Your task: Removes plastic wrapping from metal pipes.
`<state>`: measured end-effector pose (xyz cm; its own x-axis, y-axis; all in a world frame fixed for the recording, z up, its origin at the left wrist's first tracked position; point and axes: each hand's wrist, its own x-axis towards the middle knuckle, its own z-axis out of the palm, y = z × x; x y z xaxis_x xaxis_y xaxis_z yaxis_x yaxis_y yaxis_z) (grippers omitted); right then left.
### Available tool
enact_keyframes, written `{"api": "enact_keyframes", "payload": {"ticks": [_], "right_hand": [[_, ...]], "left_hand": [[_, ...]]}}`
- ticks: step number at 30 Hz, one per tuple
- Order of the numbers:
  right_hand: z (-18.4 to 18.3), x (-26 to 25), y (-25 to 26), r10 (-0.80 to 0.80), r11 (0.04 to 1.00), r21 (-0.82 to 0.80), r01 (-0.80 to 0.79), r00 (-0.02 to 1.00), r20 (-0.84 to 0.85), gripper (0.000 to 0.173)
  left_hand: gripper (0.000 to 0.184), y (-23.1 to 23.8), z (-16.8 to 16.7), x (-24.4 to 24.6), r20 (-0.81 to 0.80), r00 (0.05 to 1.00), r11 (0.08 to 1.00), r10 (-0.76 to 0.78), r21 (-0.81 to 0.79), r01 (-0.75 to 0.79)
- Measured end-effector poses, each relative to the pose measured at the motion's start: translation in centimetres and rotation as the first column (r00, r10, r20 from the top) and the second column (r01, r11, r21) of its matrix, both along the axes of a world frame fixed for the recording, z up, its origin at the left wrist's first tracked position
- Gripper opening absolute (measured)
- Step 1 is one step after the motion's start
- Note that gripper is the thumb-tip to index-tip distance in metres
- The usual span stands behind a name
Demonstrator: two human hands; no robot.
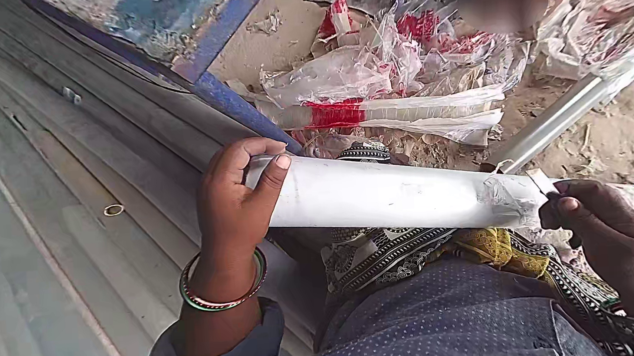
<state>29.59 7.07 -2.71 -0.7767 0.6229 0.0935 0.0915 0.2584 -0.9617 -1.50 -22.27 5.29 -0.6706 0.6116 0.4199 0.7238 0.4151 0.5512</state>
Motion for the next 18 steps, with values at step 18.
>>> {"api": "enact_keyframes", "payload": {"ticks": [18], "right_hand": [[3.4,-17.7,-1.3,0.704,0.545,0.597,-0.588,0.708,0.055,0.015]], "left_hand": [[0.028,-0.6,-1.4,-0.7,0.150,0.980,0.972,-0.127,0.217,0.093]]}}
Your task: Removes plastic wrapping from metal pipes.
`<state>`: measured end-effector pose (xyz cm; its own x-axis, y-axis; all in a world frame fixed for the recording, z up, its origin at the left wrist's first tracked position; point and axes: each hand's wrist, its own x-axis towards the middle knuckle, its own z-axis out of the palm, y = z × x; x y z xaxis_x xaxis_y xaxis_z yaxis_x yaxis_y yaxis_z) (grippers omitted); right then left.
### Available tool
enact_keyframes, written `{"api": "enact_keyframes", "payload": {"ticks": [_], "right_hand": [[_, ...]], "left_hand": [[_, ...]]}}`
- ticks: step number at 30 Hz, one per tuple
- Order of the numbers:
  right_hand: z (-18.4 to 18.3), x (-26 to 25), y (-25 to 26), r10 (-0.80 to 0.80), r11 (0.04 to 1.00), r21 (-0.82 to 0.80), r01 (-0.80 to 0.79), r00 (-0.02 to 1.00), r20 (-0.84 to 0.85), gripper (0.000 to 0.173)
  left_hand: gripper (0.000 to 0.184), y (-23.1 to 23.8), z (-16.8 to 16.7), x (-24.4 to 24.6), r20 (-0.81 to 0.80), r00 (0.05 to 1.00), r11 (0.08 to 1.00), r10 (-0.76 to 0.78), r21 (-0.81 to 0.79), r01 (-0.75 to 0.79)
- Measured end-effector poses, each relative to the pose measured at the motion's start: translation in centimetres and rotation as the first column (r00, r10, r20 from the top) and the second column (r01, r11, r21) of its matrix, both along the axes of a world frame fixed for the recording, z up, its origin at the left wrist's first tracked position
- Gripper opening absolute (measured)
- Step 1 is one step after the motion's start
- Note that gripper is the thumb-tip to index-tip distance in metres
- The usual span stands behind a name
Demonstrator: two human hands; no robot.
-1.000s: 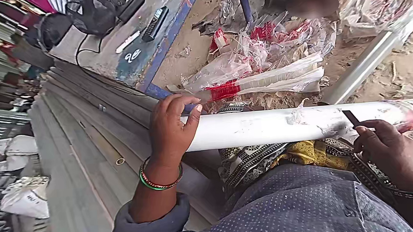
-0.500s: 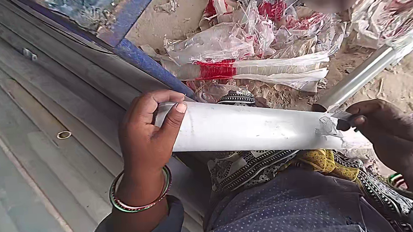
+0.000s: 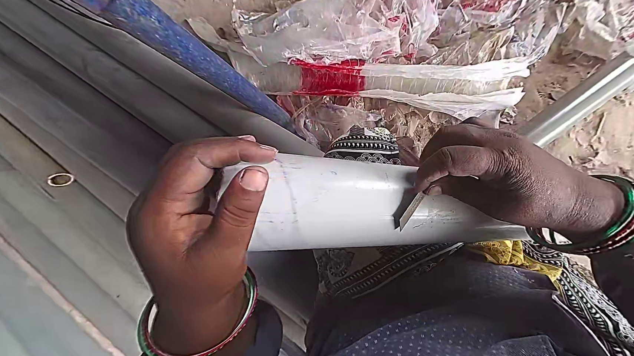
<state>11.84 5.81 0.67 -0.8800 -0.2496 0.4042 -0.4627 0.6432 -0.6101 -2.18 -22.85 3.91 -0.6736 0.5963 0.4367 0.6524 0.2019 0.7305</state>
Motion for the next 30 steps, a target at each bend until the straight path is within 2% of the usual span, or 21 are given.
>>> {"api": "enact_keyframes", "payload": {"ticks": [3,8,15,21,26,30], "right_hand": [[-0.6,1.2,1.0,0.000,1.000,-0.003,0.000,1.000,-0.014,0.015],[-0.3,3.1,2.8,-0.034,0.996,0.086,0.037,0.999,-0.031,0.018],[0.2,1.1,-0.6,-0.020,0.999,0.039,0.025,0.993,-0.116,0.018],[-0.1,2.4,1.2,-0.005,0.991,0.135,0.022,0.993,-0.121,0.021],[0.9,2.1,0.4,-0.041,0.999,0.018,0.044,0.993,-0.108,0.016],[0.2,0.8,-0.8,-0.018,0.996,0.079,0.031,0.987,-0.162,0.022]], "left_hand": [[0.030,0.0,-0.1,-0.1,0.026,1.000,1.000,-0.011,0.020,0.010],[0.031,-0.3,-0.4,-0.3,0.063,0.998,0.999,0.001,0.043,-0.004],[0.029,-0.1,-0.2,-0.2,0.050,0.998,0.999,0.037,0.023,-0.038],[0.026,0.5,0.2,0.2,0.049,0.999,0.999,0.024,0.031,-0.026],[0.028,0.3,0.1,-0.1,0.046,0.998,0.999,0.041,0.023,-0.042],[0.026,0.4,0.2,0.2,0.037,0.998,0.999,0.047,0.023,-0.048]]}}
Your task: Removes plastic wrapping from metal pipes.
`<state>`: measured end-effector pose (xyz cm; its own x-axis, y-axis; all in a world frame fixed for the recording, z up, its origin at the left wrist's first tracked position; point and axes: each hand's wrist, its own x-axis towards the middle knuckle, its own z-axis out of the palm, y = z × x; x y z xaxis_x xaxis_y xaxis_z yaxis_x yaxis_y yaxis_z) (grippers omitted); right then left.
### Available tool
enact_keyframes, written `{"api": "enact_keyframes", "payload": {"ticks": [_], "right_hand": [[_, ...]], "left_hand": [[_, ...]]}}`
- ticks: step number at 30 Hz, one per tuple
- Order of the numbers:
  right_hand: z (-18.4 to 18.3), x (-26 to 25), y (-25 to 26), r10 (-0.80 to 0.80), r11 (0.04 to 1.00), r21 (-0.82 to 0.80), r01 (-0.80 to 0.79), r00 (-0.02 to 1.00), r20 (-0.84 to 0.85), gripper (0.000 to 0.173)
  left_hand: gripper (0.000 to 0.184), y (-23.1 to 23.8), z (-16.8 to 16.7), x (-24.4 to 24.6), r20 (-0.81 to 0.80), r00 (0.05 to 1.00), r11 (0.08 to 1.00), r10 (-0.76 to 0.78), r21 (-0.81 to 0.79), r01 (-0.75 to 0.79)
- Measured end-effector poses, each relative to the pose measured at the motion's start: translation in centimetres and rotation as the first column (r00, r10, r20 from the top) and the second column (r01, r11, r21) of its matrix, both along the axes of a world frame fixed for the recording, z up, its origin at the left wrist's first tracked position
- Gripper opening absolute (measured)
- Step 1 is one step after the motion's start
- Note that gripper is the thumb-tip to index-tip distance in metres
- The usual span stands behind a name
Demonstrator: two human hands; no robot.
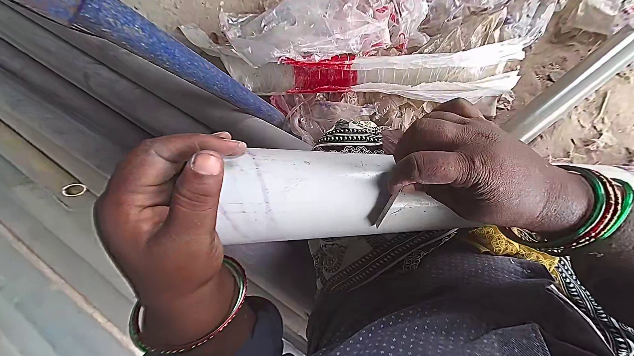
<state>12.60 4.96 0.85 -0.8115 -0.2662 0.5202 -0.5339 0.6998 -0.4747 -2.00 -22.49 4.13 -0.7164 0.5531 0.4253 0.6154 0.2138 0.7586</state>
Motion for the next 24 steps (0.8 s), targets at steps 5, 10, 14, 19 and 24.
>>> {"api": "enact_keyframes", "payload": {"ticks": [5,10,14,19,24], "right_hand": [[-0.2,1.0,1.5,0.022,0.996,0.087,-0.022,1.000,0.009,0.024],[0.9,0.7,1.0,0.005,1.000,-0.022,-0.004,1.000,0.029,0.019],[0.0,-0.3,-0.1,0.014,1.000,0.004,-0.014,1.000,-0.014,0.023],[-0.6,0.8,1.5,0.015,0.998,0.065,-0.015,1.000,0.006,0.023],[0.3,0.8,1.3,-0.008,1.000,0.009,0.007,0.998,0.070,0.020]], "left_hand": [[0.025,0.3,0.1,0.1,-0.006,1.000,1.000,-0.011,0.017,0.011],[0.026,0.3,0.0,-0.1,-0.001,1.000,1.000,-0.007,0.025,0.007],[0.026,0.1,-0.1,-0.1,-0.009,1.000,1.000,-0.016,0.025,0.016],[0.024,0.2,-0.1,0.0,-0.003,1.000,0.999,-0.021,0.032,0.021],[0.026,0.1,-0.1,-0.2,0.002,0.999,0.998,-0.040,0.043,0.040]]}}
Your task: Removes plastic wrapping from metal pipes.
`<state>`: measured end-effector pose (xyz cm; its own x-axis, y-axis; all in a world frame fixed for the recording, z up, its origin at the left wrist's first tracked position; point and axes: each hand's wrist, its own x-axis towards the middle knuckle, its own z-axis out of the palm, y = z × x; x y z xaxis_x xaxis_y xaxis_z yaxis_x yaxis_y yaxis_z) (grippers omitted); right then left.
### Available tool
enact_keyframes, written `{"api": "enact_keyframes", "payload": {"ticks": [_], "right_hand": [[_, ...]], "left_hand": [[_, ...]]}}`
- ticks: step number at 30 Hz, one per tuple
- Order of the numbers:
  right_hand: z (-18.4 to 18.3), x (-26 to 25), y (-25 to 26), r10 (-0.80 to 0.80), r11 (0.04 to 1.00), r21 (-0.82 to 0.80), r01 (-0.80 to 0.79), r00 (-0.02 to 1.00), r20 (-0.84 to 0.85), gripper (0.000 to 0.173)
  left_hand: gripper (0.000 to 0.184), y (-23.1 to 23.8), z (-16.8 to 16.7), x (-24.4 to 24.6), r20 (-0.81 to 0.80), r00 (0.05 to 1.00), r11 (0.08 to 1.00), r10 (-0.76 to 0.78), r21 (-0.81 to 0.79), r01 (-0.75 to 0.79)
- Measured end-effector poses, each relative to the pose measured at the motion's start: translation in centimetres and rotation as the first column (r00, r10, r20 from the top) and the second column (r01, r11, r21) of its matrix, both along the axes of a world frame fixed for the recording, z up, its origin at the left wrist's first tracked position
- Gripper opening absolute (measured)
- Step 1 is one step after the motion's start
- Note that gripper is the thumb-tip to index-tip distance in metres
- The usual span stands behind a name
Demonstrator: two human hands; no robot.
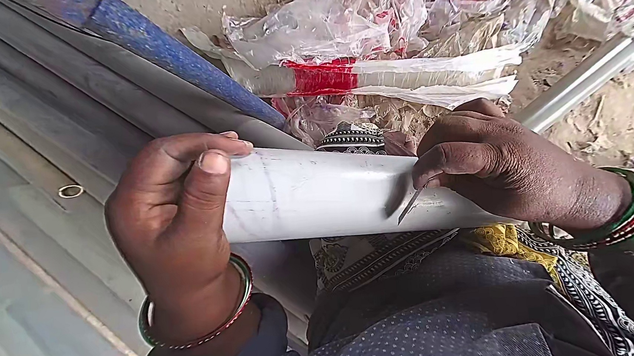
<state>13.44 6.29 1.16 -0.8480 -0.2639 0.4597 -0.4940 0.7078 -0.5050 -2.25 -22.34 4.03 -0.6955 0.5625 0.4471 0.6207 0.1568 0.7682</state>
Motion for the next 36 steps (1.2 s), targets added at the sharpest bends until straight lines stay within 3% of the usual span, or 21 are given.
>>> {"api": "enact_keyframes", "payload": {"ticks": [9,14,19,26,31,36], "right_hand": [[-0.4,0.8,0.7,0.010,0.993,0.114,-0.005,0.999,-0.036,0.025],[0.3,0.6,0.5,-0.020,0.999,-0.030,0.020,1.000,-0.011,0.018],[-1.0,-0.4,-0.5,-0.004,1.000,0.017,0.005,0.999,-0.044,0.021],[-1.9,3.2,3.2,-0.061,0.996,0.073,0.060,0.998,0.015,0.022],[-0.8,2.4,2.1,-0.095,0.994,-0.049,0.096,0.995,0.030,0.017],[-1.7,1.1,1.2,-0.095,0.995,0.012,0.095,0.995,-0.028,0.017]], "left_hand": [[0.024,0.2,-0.1,0.1,0.008,1.000,1.000,0.007,0.018,-0.007],[0.026,0.0,-0.1,-0.2,-0.002,1.000,1.000,0.006,0.003,-0.006],[0.027,0.0,-0.1,-0.1,-0.016,1.000,1.000,0.017,-0.012,-0.018],[0.027,-0.1,-0.4,-0.3,0.018,1.000,1.000,0.016,0.008,-0.016],[0.028,-0.5,-0.7,-0.7,0.022,1.000,1.000,0.022,0.010,-0.022],[0.023,-0.4,-0.7,-0.4,0.033,0.998,0.999,0.044,0.006,-0.044]]}}
